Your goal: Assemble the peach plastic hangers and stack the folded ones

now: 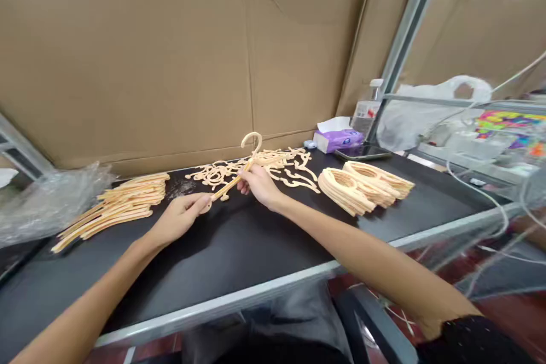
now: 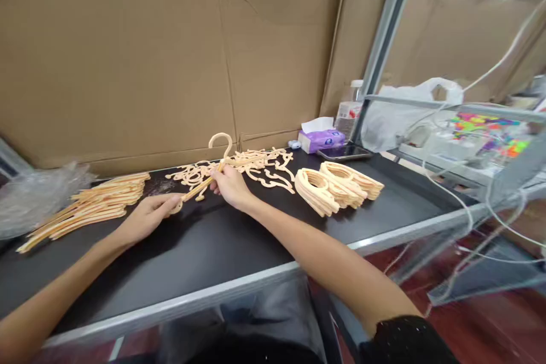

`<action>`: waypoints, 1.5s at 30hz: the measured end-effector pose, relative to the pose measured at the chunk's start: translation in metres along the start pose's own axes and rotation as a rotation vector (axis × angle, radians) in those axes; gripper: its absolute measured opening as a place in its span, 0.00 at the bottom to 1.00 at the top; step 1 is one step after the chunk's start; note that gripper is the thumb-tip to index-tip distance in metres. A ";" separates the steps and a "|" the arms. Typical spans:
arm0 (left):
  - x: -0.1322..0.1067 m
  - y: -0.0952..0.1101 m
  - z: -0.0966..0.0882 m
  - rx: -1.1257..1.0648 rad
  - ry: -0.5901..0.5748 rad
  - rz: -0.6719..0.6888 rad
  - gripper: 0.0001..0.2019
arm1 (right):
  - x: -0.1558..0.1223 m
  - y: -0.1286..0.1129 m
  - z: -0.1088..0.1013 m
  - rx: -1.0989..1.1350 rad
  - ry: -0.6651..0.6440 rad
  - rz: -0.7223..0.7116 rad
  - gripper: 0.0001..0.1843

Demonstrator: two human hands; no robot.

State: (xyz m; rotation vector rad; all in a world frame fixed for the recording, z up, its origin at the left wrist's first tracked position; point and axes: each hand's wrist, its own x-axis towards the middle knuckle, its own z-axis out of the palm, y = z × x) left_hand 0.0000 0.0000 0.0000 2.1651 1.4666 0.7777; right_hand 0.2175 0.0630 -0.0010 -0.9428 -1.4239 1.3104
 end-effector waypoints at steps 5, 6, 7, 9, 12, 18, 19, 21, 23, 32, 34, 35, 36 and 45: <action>0.001 0.003 0.001 -0.002 0.030 0.009 0.24 | 0.001 0.000 -0.001 0.027 -0.004 -0.013 0.10; 0.001 0.004 0.001 -0.007 0.034 0.013 0.24 | 0.001 0.000 -0.001 0.032 -0.005 -0.015 0.09; 0.001 0.005 0.001 -0.014 0.037 0.016 0.24 | 0.001 0.000 -0.001 0.034 -0.006 -0.016 0.09; 0.001 0.006 0.001 -0.037 0.039 0.021 0.24 | 0.001 0.000 -0.001 0.031 -0.009 -0.023 0.09; 0.001 0.006 0.000 -0.068 0.019 0.027 0.24 | 0.001 -0.001 0.000 0.033 -0.002 -0.030 0.09; 0.000 0.007 0.000 -0.022 0.015 0.006 0.22 | 0.000 -0.001 0.001 0.018 -0.017 -0.019 0.09; 0.000 0.007 0.000 -0.016 0.003 0.004 0.22 | -0.001 -0.001 0.002 0.007 -0.021 -0.024 0.09; 0.000 0.006 0.001 -0.023 -0.038 0.005 0.22 | -0.001 0.000 0.002 -0.008 -0.026 -0.033 0.09; 0.000 0.006 0.001 -0.043 -0.071 0.007 0.22 | -0.001 0.000 0.003 -0.014 -0.022 -0.035 0.09; 0.001 0.007 -0.001 -0.085 -0.074 -0.003 0.26 | 0.001 -0.002 0.000 0.008 -0.010 -0.029 0.09; 0.001 0.006 -0.001 -0.095 -0.091 -0.002 0.27 | 0.001 -0.001 0.001 0.003 -0.019 -0.029 0.09; 0.000 0.006 -0.001 -0.106 -0.101 -0.003 0.27 | 0.001 -0.001 0.001 -0.001 -0.026 -0.028 0.09; 0.000 0.005 -0.001 -0.120 -0.113 -0.006 0.27 | 0.001 -0.001 0.002 -0.004 -0.029 -0.028 0.09; -0.001 0.009 -0.003 -0.173 -0.119 -0.041 0.31 | 0.000 -0.003 0.002 0.000 -0.018 -0.028 0.09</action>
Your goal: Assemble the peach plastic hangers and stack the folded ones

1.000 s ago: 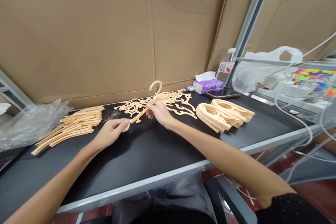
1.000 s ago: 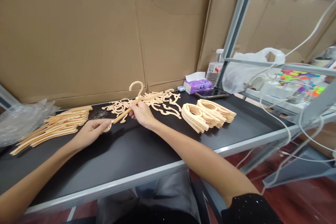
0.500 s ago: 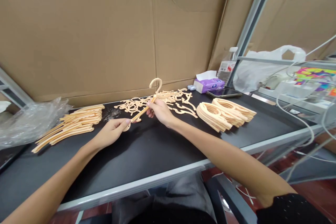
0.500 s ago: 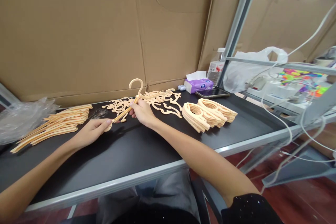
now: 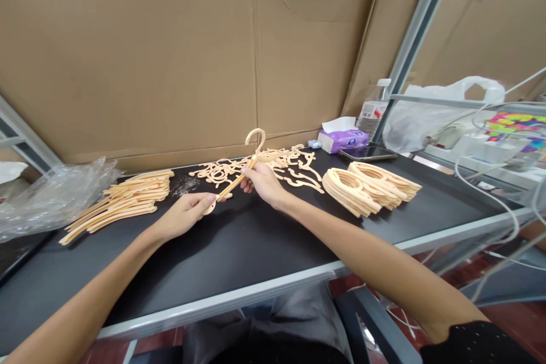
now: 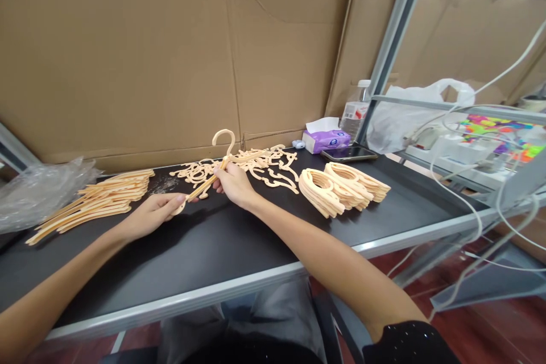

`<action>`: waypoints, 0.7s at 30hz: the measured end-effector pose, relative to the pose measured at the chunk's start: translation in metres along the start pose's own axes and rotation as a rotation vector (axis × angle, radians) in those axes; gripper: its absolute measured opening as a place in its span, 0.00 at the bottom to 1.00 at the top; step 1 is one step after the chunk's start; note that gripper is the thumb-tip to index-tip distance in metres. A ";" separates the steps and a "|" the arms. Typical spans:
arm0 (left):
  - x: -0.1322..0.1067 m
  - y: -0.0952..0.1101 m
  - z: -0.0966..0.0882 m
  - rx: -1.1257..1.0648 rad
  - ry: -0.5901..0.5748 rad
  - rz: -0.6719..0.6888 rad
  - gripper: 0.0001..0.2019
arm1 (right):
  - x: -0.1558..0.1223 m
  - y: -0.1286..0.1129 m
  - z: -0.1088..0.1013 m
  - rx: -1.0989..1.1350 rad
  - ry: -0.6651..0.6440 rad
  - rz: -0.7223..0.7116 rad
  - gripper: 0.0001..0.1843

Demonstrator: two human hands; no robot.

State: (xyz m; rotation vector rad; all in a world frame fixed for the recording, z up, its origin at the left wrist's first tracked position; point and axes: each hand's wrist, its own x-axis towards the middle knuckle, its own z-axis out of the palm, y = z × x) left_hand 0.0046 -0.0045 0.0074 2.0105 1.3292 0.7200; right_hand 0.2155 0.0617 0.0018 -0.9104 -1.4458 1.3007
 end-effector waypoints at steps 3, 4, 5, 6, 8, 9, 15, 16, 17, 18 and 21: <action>0.000 0.001 0.000 0.007 0.011 0.016 0.30 | -0.001 0.000 0.000 0.006 0.000 0.002 0.09; 0.000 0.001 0.000 0.008 0.022 0.021 0.30 | -0.001 -0.001 0.000 0.007 -0.001 0.004 0.09; 0.000 0.001 0.001 0.012 0.037 0.024 0.29 | -0.001 -0.001 0.000 0.008 -0.003 0.009 0.09; 0.000 0.001 0.001 0.015 0.055 0.028 0.29 | -0.001 -0.001 0.000 0.008 -0.005 0.013 0.09; 0.000 0.000 0.002 0.023 0.088 0.040 0.28 | -0.001 -0.001 0.000 0.007 -0.007 0.017 0.10; 0.001 0.000 0.003 0.028 0.095 0.045 0.28 | -0.001 -0.001 0.000 0.006 -0.007 0.017 0.10; 0.000 0.006 0.006 0.099 0.115 0.044 0.27 | -0.001 -0.001 -0.002 0.008 -0.001 0.014 0.10; 0.000 0.008 0.006 0.112 0.122 0.044 0.28 | -0.001 -0.001 -0.002 0.008 0.000 0.013 0.10; -0.001 0.010 0.007 0.122 0.126 0.044 0.28 | -0.001 -0.001 -0.002 0.008 0.003 0.013 0.10; -0.001 0.011 0.008 0.130 0.127 0.046 0.28 | -0.001 -0.001 -0.003 0.007 0.006 0.014 0.10; -0.003 0.013 0.009 0.154 0.129 0.049 0.27 | -0.001 -0.002 -0.003 0.009 0.006 0.020 0.11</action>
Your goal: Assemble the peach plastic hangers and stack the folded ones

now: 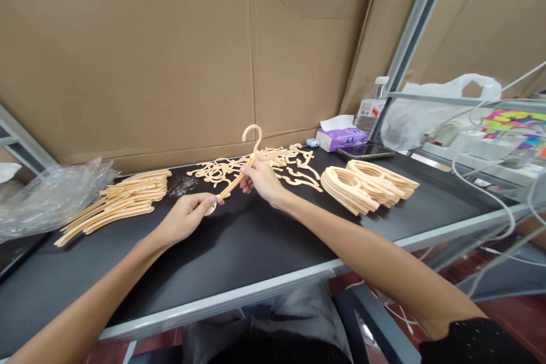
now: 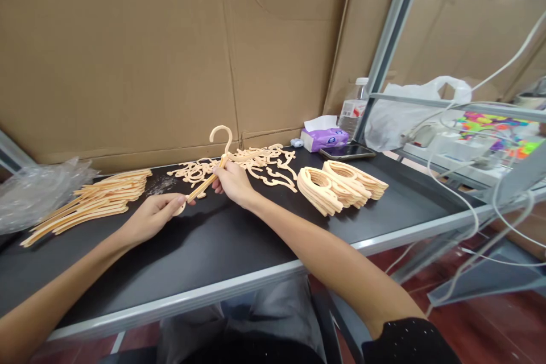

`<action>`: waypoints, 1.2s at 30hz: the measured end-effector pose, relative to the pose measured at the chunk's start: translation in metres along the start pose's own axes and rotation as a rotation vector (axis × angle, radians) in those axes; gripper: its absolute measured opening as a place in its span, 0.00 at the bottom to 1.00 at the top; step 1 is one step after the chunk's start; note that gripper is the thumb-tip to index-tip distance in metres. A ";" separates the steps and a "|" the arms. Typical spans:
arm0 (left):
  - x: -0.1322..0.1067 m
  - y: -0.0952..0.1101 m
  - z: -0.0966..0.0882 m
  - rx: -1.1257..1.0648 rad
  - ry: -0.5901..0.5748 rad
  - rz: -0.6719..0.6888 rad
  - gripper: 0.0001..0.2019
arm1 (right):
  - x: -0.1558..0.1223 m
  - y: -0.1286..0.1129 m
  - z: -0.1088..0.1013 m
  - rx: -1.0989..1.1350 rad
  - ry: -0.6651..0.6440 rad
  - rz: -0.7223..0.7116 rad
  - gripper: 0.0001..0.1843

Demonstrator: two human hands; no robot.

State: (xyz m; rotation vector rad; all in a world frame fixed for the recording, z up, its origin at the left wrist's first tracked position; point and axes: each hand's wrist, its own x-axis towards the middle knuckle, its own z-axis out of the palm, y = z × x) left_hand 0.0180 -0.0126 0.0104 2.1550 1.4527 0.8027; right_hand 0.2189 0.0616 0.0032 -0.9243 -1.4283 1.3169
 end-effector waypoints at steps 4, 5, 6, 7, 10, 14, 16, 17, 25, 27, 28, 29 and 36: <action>-0.003 -0.001 0.002 0.001 -0.005 -0.012 0.25 | -0.001 0.000 0.000 0.014 -0.008 0.013 0.10; -0.003 -0.001 0.002 -0.010 -0.014 -0.016 0.25 | -0.001 0.000 0.000 0.012 -0.007 0.015 0.10; -0.003 -0.002 0.003 -0.024 -0.027 -0.018 0.25 | -0.001 -0.001 0.000 0.008 -0.007 0.015 0.10; -0.004 -0.002 0.003 -0.041 -0.041 -0.019 0.24 | -0.001 -0.001 0.001 0.003 -0.007 0.014 0.10; -0.004 0.000 0.003 -0.088 -0.075 -0.020 0.24 | -0.001 -0.002 0.001 0.000 -0.009 0.013 0.11; -0.005 0.002 0.002 -0.097 -0.105 -0.011 0.24 | -0.001 -0.003 0.001 0.000 -0.018 0.018 0.11; -0.005 0.004 0.002 -0.079 -0.123 0.002 0.24 | -0.001 -0.004 0.000 -0.010 -0.024 0.020 0.11; -0.006 0.004 0.002 -0.072 -0.130 0.008 0.24 | -0.002 -0.004 0.000 -0.014 -0.027 0.022 0.10; -0.006 0.009 0.002 -0.027 -0.120 0.017 0.24 | -0.004 -0.008 0.000 -0.031 -0.032 0.013 0.11; -0.005 0.008 0.002 0.008 -0.122 0.017 0.24 | -0.004 -0.008 0.000 -0.040 -0.032 0.008 0.11; -0.005 0.007 0.001 0.034 -0.125 0.025 0.24 | -0.004 -0.008 0.000 -0.047 -0.032 0.005 0.10; -0.005 0.006 0.001 0.066 -0.127 0.038 0.23 | -0.004 -0.008 0.000 -0.055 -0.032 0.003 0.10; -0.005 0.001 0.003 0.232 -0.155 0.121 0.23 | -0.004 -0.005 -0.001 -0.081 -0.032 -0.011 0.10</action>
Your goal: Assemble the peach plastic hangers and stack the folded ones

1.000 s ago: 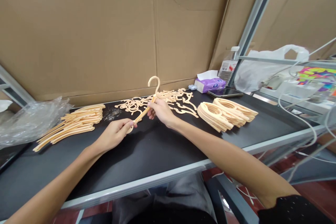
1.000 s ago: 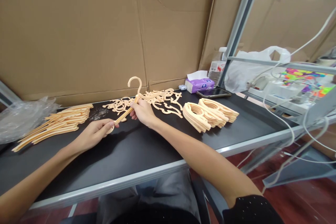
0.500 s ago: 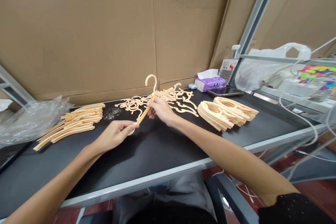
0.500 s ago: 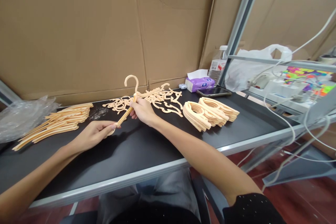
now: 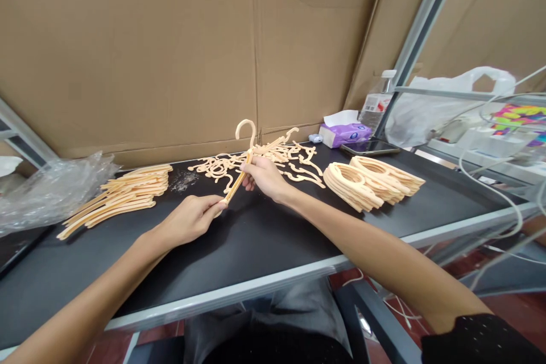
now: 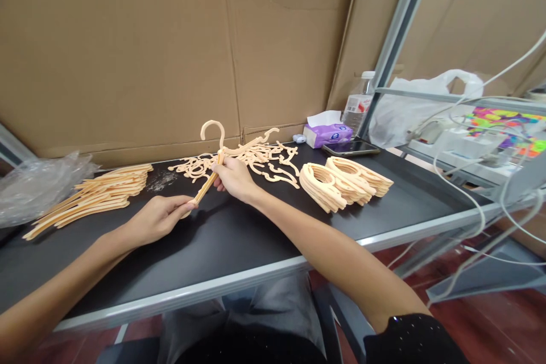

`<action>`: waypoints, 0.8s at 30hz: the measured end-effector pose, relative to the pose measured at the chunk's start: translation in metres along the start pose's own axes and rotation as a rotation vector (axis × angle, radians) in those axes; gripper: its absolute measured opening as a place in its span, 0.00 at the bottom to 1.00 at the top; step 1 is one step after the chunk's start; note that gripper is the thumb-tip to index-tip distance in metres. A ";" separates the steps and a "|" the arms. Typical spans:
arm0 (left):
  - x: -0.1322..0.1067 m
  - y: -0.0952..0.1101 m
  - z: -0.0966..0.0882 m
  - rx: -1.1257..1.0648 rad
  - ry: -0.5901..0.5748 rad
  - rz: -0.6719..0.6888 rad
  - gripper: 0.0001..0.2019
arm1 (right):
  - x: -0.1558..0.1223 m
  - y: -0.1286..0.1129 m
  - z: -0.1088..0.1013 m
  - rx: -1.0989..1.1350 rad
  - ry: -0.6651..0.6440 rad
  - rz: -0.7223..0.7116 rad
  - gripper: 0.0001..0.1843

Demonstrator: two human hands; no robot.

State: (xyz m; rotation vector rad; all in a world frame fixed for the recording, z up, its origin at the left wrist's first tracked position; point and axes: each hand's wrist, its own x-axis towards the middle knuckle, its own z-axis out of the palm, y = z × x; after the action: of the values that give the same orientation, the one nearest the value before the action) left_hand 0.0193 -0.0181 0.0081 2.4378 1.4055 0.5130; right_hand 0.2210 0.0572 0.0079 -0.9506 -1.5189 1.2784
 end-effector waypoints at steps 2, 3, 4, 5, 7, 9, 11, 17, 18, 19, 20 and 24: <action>0.000 0.000 0.001 0.015 0.003 -0.007 0.22 | 0.000 0.000 0.000 0.009 -0.001 -0.006 0.10; 0.000 0.000 0.001 0.017 0.006 -0.015 0.22 | 0.000 0.000 0.000 0.015 -0.002 -0.010 0.10; 0.000 0.000 0.001 0.018 0.008 -0.021 0.21 | 0.000 0.000 0.000 0.020 0.000 -0.015 0.10; 0.000 0.000 0.001 0.019 0.003 -0.024 0.20 | 0.000 -0.001 0.000 0.021 0.004 -0.019 0.09; 0.001 0.001 0.001 0.032 -0.009 -0.019 0.20 | 0.000 -0.002 0.000 0.014 0.015 -0.032 0.09; 0.001 0.001 0.001 0.066 -0.027 -0.013 0.19 | 0.000 -0.003 0.000 -0.001 0.026 -0.037 0.08; 0.001 0.001 0.003 0.134 -0.036 -0.016 0.19 | -0.001 -0.004 0.001 -0.026 0.037 -0.037 0.09; -0.001 0.000 0.010 0.445 -0.036 -0.052 0.17 | -0.006 -0.002 0.002 -0.117 0.099 -0.075 0.10; -0.001 0.001 0.010 0.474 -0.036 -0.060 0.17 | -0.007 -0.001 0.003 -0.126 0.112 -0.082 0.11; -0.002 0.001 0.011 0.494 -0.035 -0.067 0.16 | -0.008 -0.001 0.003 -0.132 0.123 -0.090 0.11; -0.002 0.002 0.011 0.510 -0.034 -0.073 0.16 | -0.008 0.000 0.004 -0.133 0.133 -0.097 0.10; -0.001 0.008 0.009 0.543 -0.033 -0.100 0.16 | -0.007 0.001 0.005 -0.115 0.134 -0.091 0.10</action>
State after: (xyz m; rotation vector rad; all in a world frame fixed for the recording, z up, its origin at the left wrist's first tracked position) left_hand 0.0287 -0.0234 0.0026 2.7333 1.8319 0.0652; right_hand 0.2186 0.0492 0.0054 -1.0083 -1.5254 1.0514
